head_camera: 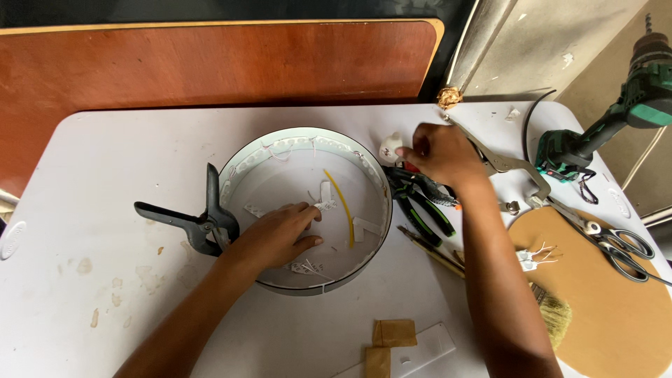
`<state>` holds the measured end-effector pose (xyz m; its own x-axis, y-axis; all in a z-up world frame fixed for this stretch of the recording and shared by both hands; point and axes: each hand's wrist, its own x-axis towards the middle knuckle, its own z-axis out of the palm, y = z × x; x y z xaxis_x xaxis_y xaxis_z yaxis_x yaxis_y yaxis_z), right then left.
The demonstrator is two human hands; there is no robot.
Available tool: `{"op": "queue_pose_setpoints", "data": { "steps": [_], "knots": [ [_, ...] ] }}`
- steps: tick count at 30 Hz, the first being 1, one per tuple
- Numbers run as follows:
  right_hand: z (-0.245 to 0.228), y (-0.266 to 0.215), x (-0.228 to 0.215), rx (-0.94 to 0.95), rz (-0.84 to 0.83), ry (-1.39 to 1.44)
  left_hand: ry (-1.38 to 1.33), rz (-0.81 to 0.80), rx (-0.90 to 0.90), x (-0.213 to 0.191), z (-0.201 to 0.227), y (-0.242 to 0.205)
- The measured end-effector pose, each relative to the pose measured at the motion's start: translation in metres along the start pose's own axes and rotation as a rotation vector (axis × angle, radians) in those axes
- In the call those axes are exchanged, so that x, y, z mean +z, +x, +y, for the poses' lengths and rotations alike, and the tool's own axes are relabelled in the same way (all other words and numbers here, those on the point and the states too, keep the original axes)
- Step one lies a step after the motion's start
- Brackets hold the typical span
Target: The person assembles a small light fixture on a white table. They use a clamp to hold a circular metal frame, attach a white plastic socket with wires, and use a lighter to heat-shrink a yellow sleeve over the wires. The person then secures the socket to the frame and adjusts the wiring.
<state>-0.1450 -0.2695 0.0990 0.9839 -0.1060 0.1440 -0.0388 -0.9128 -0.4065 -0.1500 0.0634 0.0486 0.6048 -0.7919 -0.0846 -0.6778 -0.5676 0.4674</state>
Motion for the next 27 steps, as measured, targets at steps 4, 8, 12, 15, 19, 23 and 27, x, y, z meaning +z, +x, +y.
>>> {"op": "queue_pose_setpoints", "data": {
  "steps": [4,8,12,15,19,23,27],
  "knots": [
    [-0.008,-0.015,-0.019,0.126,-0.315,-0.062,-0.025,0.012,0.011,0.004,-0.006,0.001],
    [0.014,-0.011,-0.004,0.155,-0.527,-0.25,-0.003,0.0,-0.008,0.004,-0.005,0.001],
    [0.011,-0.01,-0.001,0.111,-0.53,-0.237,-0.017,0.0,0.008,0.006,-0.007,0.005],
    [0.029,-0.003,0.014,0.098,-0.522,-0.213,-0.023,0.012,0.009,0.008,-0.009,0.004],
    [0.017,-0.009,0.003,0.082,-0.539,-0.224,-0.028,-0.018,-0.013,0.0,-0.001,0.0],
    [0.013,-0.015,0.001,0.068,-0.507,-0.114,-0.019,-0.02,-0.025,0.007,-0.005,0.003],
    [0.001,-0.01,-0.01,-0.015,-0.276,-0.055,-0.004,-0.001,-0.018,0.012,-0.011,0.004]
  ]
}}
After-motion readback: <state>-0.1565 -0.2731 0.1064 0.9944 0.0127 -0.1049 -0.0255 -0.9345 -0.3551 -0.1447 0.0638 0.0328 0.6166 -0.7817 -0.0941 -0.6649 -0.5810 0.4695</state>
